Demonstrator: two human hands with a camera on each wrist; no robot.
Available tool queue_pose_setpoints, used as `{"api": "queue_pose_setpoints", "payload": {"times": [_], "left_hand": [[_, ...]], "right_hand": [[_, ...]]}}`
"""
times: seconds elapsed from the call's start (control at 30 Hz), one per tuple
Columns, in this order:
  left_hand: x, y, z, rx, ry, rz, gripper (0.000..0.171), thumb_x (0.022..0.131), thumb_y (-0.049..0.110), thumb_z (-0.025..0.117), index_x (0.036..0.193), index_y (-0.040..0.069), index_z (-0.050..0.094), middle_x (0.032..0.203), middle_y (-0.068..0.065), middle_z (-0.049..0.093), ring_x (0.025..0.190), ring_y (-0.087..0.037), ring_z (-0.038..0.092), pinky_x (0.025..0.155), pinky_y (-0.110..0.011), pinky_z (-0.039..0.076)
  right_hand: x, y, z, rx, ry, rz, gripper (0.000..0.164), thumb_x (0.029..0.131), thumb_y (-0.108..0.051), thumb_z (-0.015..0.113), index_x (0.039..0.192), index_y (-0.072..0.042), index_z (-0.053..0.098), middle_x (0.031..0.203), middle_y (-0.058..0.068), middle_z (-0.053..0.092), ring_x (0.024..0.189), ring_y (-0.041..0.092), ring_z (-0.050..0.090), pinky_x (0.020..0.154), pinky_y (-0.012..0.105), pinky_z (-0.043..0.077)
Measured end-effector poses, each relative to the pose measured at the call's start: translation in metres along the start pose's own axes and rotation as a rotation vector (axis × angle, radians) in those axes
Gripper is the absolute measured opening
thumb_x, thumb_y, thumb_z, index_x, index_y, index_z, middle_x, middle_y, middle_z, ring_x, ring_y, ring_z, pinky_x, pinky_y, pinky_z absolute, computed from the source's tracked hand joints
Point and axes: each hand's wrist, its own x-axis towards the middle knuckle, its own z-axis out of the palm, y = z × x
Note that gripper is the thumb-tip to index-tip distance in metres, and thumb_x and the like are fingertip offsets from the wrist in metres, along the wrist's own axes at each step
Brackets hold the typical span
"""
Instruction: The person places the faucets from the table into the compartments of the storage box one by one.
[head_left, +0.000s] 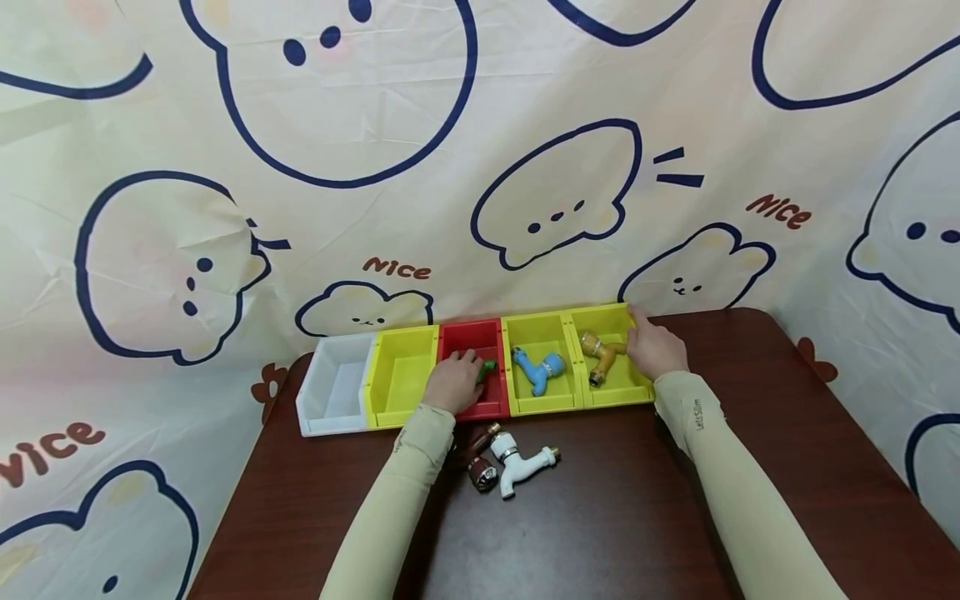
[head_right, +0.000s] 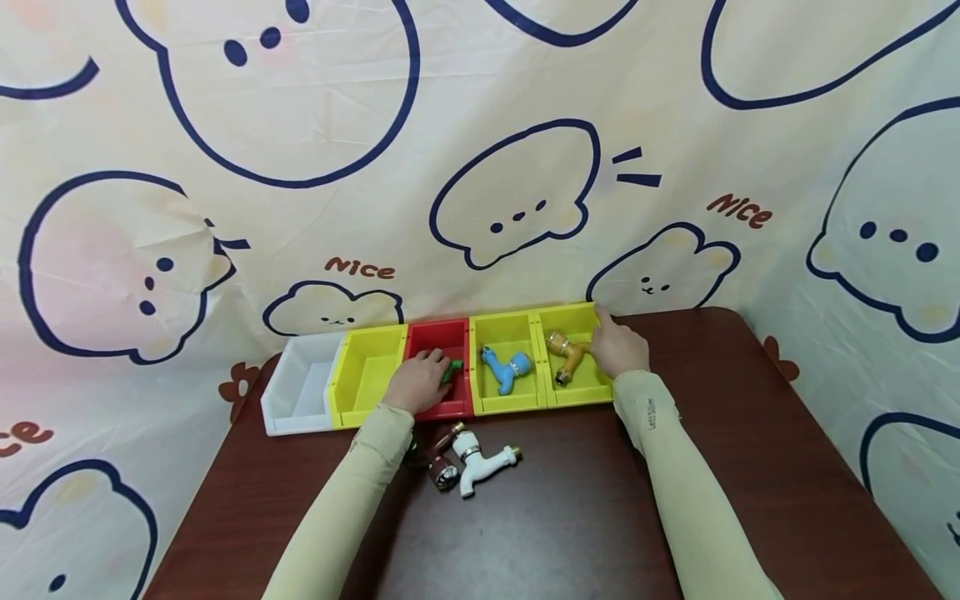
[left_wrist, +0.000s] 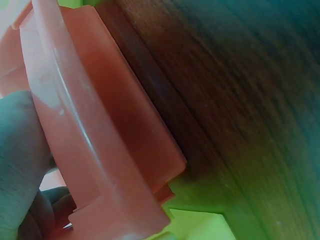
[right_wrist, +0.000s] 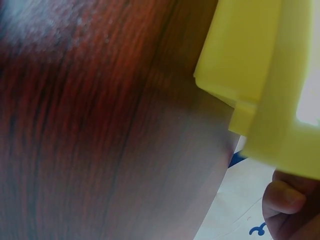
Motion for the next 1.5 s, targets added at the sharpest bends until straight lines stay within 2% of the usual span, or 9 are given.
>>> {"api": "queue_pose_setpoints", "payload": {"times": [0.37,0.53,0.7,0.9,1.33,1.5], "left_hand": [[0.0008,0.0018,0.0021,0.008,0.035,0.011,0.042,0.085,0.040,0.069,0.116,0.013,0.065,0.117,-0.007,0.062,0.106,-0.028,0.061,0.085,-0.039,0.054],[0.0008,0.0032,0.0021,0.017,0.002,0.001,0.042,0.086,0.040,0.068,0.118,0.013,0.065,0.118,-0.007,0.062,0.109,-0.029,0.060,0.086,-0.040,0.054],[0.0012,0.0047,0.0014,0.029,-0.054,-0.009,0.047,0.087,0.041,0.067,0.125,0.014,0.062,0.127,-0.008,0.059,0.118,-0.031,0.056,0.090,-0.042,0.052],[0.0007,0.0050,0.0020,0.053,-0.080,-0.007,0.047,0.089,0.042,0.064,0.129,0.016,0.061,0.131,-0.006,0.057,0.123,-0.031,0.053,0.090,-0.042,0.052],[-0.0012,0.0050,0.0015,0.039,-0.065,0.001,0.044,0.092,0.040,0.061,0.128,0.015,0.061,0.130,-0.005,0.058,0.125,-0.032,0.051,0.087,-0.041,0.053],[-0.0001,0.0042,0.0029,-0.007,-0.017,-0.004,0.044,0.090,0.039,0.063,0.128,0.018,0.061,0.125,-0.003,0.060,0.123,-0.032,0.052,0.088,-0.043,0.053]], "right_hand": [[-0.0038,-0.0015,-0.0027,-0.003,0.011,0.009,0.051,0.102,-0.026,0.034,0.151,-0.016,0.026,0.060,0.009,0.051,0.051,0.024,0.048,0.049,0.037,0.038],[-0.0020,-0.0007,-0.0020,0.002,0.005,0.011,0.051,0.102,-0.026,0.034,0.152,-0.017,0.025,0.059,0.009,0.050,0.050,0.024,0.047,0.048,0.037,0.037],[-0.0007,0.0001,-0.0002,0.000,0.004,0.009,0.052,0.102,-0.027,0.034,0.152,-0.017,0.025,0.059,0.009,0.050,0.050,0.024,0.047,0.049,0.037,0.037],[-0.0003,0.0020,0.0028,0.001,0.014,0.003,0.052,0.102,-0.028,0.033,0.152,-0.018,0.024,0.058,0.009,0.050,0.049,0.024,0.047,0.047,0.037,0.037],[-0.0030,-0.0003,0.0012,0.011,0.024,-0.013,0.051,0.102,-0.027,0.034,0.151,-0.017,0.027,0.057,0.008,0.049,0.047,0.023,0.045,0.045,0.036,0.036],[-0.0001,0.0018,0.0020,0.011,0.022,-0.015,0.052,0.102,-0.027,0.034,0.152,-0.017,0.026,0.057,0.008,0.049,0.048,0.023,0.046,0.045,0.036,0.037]]}}
